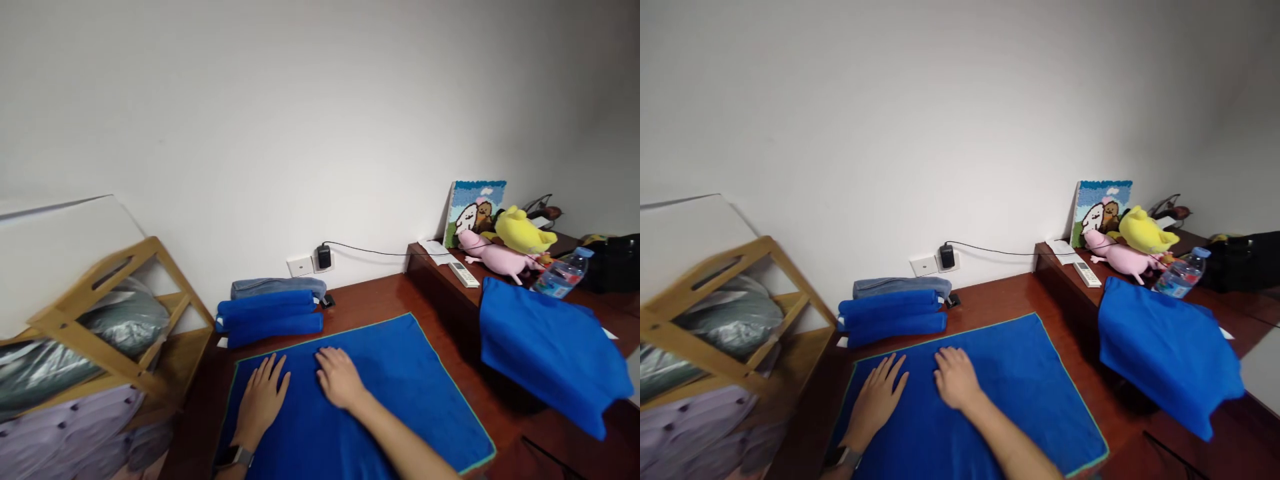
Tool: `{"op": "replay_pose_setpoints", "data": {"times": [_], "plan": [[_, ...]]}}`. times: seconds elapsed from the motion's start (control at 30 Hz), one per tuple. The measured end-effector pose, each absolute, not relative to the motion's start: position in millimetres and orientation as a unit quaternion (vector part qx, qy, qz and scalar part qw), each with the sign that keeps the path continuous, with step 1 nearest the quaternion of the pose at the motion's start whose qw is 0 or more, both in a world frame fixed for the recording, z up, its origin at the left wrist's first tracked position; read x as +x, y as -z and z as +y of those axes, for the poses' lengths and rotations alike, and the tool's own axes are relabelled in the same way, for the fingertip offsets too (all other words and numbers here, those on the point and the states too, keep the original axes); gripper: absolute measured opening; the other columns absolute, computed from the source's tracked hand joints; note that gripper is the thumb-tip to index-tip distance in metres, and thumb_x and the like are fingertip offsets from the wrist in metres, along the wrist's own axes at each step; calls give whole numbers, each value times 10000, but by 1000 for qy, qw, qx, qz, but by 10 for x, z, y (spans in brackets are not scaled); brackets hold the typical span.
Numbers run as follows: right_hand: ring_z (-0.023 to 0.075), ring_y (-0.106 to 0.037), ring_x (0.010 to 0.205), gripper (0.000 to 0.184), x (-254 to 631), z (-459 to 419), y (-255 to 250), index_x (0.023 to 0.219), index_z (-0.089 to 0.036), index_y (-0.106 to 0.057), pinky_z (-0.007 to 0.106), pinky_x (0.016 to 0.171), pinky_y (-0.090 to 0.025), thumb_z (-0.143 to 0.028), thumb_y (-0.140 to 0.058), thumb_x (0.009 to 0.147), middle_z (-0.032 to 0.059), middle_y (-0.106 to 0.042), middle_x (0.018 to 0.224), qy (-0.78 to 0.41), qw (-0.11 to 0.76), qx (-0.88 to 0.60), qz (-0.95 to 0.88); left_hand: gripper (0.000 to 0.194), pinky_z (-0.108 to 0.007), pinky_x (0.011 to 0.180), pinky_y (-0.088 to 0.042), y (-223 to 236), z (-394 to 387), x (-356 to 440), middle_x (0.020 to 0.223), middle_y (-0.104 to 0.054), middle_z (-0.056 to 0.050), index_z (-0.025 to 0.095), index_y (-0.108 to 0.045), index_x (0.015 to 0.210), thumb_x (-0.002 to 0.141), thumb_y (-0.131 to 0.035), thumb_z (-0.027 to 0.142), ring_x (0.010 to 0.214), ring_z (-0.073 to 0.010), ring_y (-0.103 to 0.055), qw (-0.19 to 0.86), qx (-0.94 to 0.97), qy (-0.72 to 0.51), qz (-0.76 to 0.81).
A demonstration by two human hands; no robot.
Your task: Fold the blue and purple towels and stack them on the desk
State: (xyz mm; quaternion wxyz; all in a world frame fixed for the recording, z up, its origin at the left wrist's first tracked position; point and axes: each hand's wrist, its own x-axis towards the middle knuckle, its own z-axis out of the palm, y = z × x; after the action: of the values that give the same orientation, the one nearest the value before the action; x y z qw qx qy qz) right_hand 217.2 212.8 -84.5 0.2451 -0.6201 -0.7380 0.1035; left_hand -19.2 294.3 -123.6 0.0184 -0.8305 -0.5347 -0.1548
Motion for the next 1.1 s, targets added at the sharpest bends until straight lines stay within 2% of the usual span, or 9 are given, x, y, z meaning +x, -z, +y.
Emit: {"op": "replay_pose_setpoints", "data": {"times": [0.13,0.27,0.37,0.47,0.6,0.77,0.83,0.97,1.1], "plan": [[251,-344,1571,589,1526,2308,875,1624,-175,-430,476,1320,-226,-444,-367,1104,84,-436,1675,-134,231,-599,-754,682,-556,1249,-347,1375,3001,-369,1634,-514,-155,201,-550,1542,981,-360,540,1527,-369,-436,23,-809,149,-568],[245,-288,1598,615,1610,2437,894,1630,-165,-418,493,1326,-191,-471,-364,1099,100,-396,1691,-140,205,-635,-732,784,-566,1264,-311,1418,3087,-697,1669,-457,-181,196,-480,1588,953,-336,634,1547,-368,-410,27,-784,129,-606],[237,-257,1609,622,2107,2442,939,1649,-190,-384,498,1325,-166,-481,-323,1103,88,-363,1705,-123,193,-686,-691,814,-556,1271,-296,1464,3136,-859,1711,-395,-152,240,-409,1625,949,-300,680,1589,-322,-345,4,-773,116,-624],[230,-210,1623,631,2863,2398,969,1675,-201,-321,490,1323,-135,-465,-262,1105,78,-309,1726,-99,161,-753,-630,801,-544,1252,-326,1513,3171,-914,1707,-405,-143,246,-415,1621,946,-305,663,1588,-310,-348,-3,-774,116,-623],[206,-137,1638,661,3884,2270,968,1698,-190,-234,449,1322,-70,-470,-198,1100,56,-218,1756,-92,105,-831,-538,728,-529,1232,-349,1541,3142,-938,1662,-481,-127,279,-501,1573,940,-349,605,1571,-316,-375,27,-784,103,-611],[195,-89,1644,700,4528,2108,1023,1710,-177,-143,423,1321,-40,-509,-139,1094,19,-132,1774,-105,74,-871,-473,605,-607,1219,-330,1492,3017,-974,1621,-534,-100,342,-658,1435,904,-463,554,1558,-369,-373,73,-814,72,-571],[195,-78,1645,711,4581,2088,1058,1710,-164,-135,420,1322,-29,-511,-132,1090,12,-123,1775,-103,71,-872,-473,623,-613,1197,-361,1433,3034,-966,1587,-562,-139,302,-655,1442,913,-432,544,1508,-383,-442,87,-810,73,-575],[199,-84,1645,713,4559,2104,1100,1712,-172,-143,425,1321,-22,-511,-131,1085,10,-132,1775,-99,75,-871,-474,754,-559,1194,-395,1340,3221,-923,1518,-599,-230,115,-610,1469,949,-293,560,1437,-379,-524,94,-789,88,-601],[201,-94,1644,706,4535,2113,1121,1714,-185,-141,427,1319,-26,-506,-137,1085,17,-151,1774,-97,76,-873,-472,753,-583,1246,-327,1393,3336,-910,1629,-513,-177,145,-538,1536,953,-263,534,1540,-354,-414,49,-786,109,-606]]}}
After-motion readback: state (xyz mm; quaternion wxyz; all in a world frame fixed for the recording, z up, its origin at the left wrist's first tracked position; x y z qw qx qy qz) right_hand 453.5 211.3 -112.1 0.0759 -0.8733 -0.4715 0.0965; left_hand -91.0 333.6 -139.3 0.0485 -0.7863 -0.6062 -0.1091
